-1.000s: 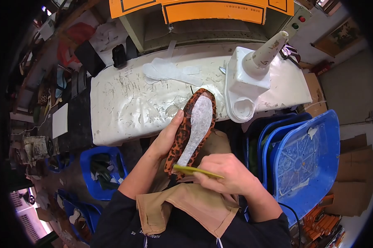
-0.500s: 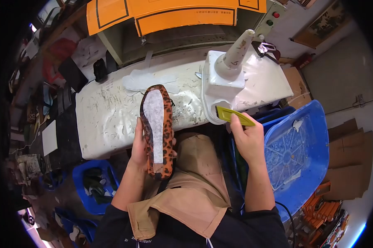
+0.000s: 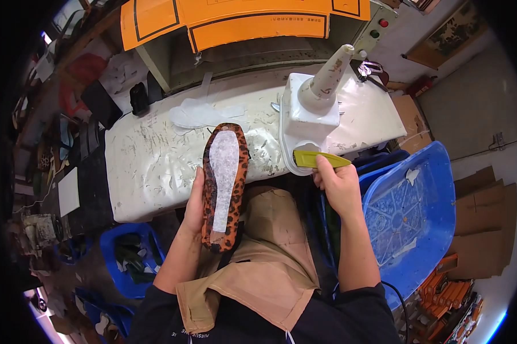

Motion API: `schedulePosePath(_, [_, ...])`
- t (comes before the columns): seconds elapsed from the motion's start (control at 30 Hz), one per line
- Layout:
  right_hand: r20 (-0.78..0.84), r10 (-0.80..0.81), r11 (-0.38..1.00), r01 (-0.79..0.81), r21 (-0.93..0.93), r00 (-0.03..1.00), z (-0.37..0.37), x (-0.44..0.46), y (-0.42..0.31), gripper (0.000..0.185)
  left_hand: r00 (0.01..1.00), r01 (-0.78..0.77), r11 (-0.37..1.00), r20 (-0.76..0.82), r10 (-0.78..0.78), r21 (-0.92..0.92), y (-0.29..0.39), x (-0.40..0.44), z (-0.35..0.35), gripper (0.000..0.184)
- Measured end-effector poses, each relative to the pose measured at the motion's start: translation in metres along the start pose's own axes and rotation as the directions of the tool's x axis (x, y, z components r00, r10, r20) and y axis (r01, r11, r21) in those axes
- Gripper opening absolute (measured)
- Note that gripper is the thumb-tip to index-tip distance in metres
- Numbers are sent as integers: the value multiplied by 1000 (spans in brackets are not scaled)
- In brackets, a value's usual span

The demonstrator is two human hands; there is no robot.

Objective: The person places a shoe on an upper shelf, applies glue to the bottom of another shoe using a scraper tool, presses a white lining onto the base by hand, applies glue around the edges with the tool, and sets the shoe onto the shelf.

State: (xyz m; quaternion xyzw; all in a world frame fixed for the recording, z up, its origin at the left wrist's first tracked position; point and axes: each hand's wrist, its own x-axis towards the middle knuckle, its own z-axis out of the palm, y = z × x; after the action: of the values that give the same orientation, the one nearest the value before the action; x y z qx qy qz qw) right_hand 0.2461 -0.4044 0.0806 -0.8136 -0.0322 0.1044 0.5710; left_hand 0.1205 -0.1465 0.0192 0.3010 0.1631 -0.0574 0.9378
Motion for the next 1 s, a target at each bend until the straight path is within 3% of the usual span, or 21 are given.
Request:
schedulePosePath(0.13, [93, 175, 877, -198, 438, 980, -9, 0, 13, 26, 1000, 12, 1000, -12, -12, 12, -2, 0, 2, 65])
schedulePosePath(0.23, [148, 163, 803, -218, 555, 976, 10, -26, -6, 20, 1000, 14, 996, -19, -13, 84, 2, 0, 8, 64])
schedulePosePath(0.4, [310, 116, 911, -226, 346, 944, 42, -81, -43, 16, 1000, -18, 986, -9, 20, 168, 7, 7, 25, 62])
schedulePosePath(0.47, [307, -168, 979, 123, 163, 937, 50, -84, -39, 15, 998, -55, 982, 5, 55, 182, 8, 8, 29, 59])
schedulePosePath(0.63, [370, -362, 927, 372, 49, 855, 54, -81, -34, 15, 993, -74, 973, 110, 50, 220, 8, 11, 22, 59])
schedulePosePath(0.8, [436, -465, 869, 490, 59, 771, 50, -77, -37, 13, 991, -88, 961, 123, 57, 261, 5, 12, 17, 58])
schedulePosePath(1.0, [525, -460, 855, 517, 44, 716, 46, -75, -40, 13, 993, -52, 958, 112, 21, 282, 10, 9, 18, 58])
